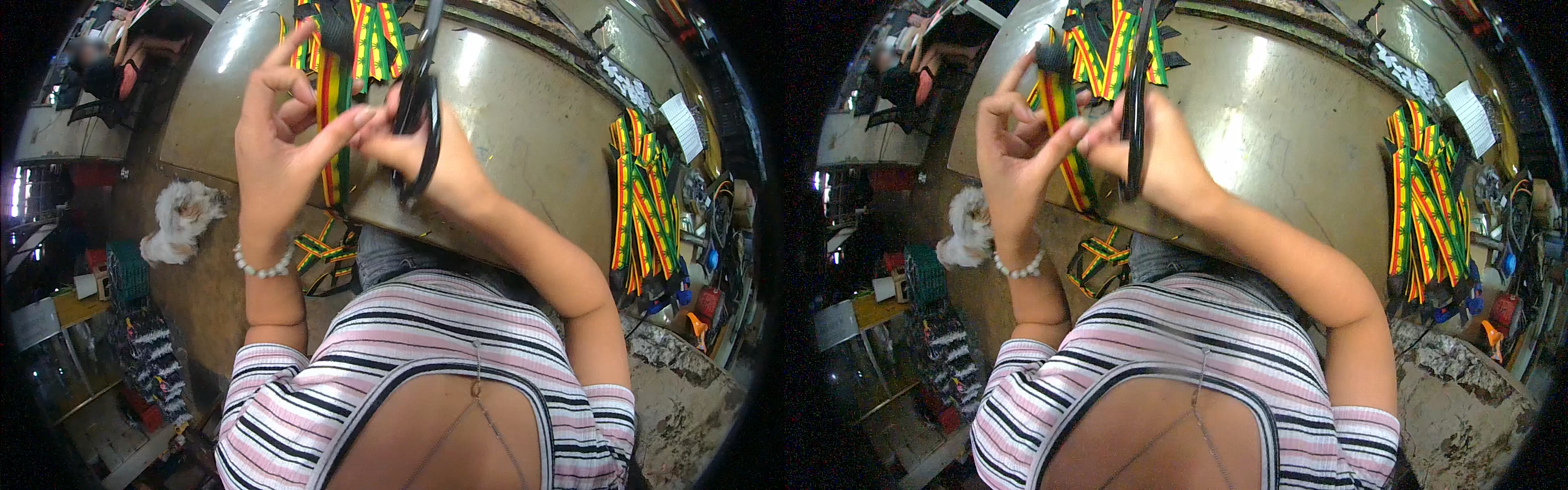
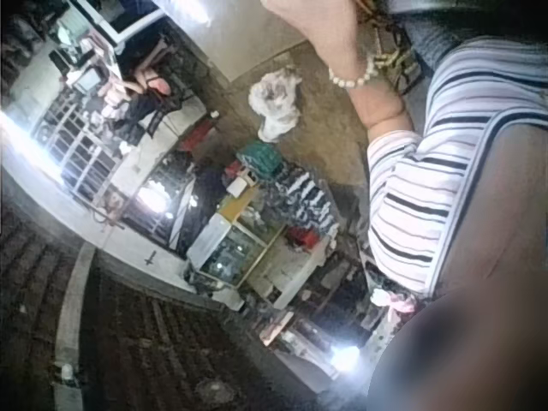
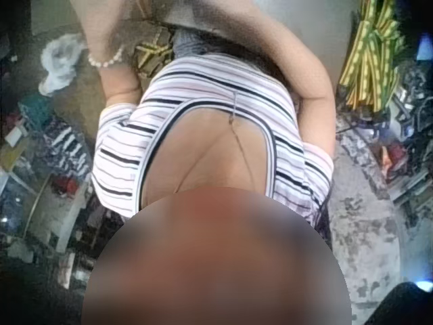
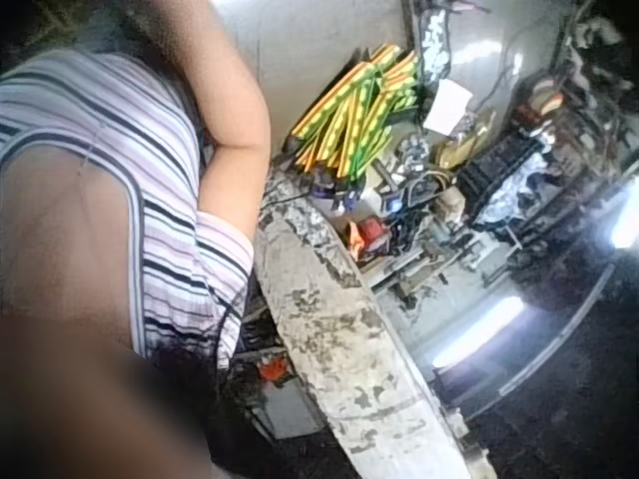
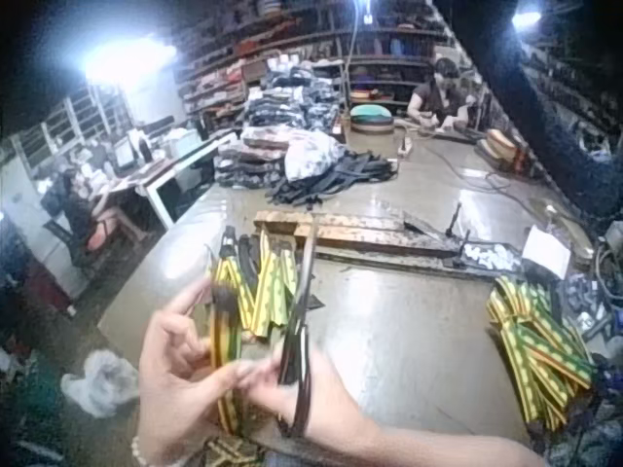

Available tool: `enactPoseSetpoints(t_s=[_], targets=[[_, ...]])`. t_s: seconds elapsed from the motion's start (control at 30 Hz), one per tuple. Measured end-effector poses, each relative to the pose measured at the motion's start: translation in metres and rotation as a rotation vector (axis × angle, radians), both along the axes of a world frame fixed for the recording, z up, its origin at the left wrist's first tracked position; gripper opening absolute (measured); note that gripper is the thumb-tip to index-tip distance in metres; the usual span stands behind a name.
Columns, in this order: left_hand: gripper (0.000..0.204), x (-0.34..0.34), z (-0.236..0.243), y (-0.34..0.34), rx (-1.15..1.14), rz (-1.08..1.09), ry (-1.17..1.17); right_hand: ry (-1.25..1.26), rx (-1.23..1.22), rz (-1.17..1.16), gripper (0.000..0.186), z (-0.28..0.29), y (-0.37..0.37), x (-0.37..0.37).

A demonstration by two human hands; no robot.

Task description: The person uses scissors to cut a long strip of green, yellow, and red patterned fabric into shorter segments. They repeatedly pick up the strip, cut a piece, and place it on the table, continuing this cycle throughout the clip.

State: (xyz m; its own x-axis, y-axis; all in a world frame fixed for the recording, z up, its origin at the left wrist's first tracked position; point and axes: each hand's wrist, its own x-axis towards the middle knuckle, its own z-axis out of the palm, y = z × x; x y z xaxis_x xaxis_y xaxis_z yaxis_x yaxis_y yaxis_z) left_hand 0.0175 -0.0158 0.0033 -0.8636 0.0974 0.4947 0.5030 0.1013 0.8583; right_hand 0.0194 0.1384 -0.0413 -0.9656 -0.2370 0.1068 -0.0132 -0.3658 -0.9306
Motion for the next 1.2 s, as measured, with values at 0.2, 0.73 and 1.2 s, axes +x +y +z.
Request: enactPoseSetpoints(t_s=[0.2, 0.73, 1.2], targets=[[0.008, 0.031, -0.014, -0.068, -0.540, -0.006, -0.266, 0.063, -0.034, -0.003, 0.029, 0.023, -0.002, -0.025], [0.046, 0.087, 0.100, -0.228, -0.484, 0.757, 0.374, 0.024, 0.359, 0.257, 0.087, 0.011, 0.080, 0.007], [0.060, -0.026, 0.062, -0.009, -0.175, -0.612, -0.386, 0.187, 0.713, 0.366, 0.053, 0.037, 0.096, 0.060]])
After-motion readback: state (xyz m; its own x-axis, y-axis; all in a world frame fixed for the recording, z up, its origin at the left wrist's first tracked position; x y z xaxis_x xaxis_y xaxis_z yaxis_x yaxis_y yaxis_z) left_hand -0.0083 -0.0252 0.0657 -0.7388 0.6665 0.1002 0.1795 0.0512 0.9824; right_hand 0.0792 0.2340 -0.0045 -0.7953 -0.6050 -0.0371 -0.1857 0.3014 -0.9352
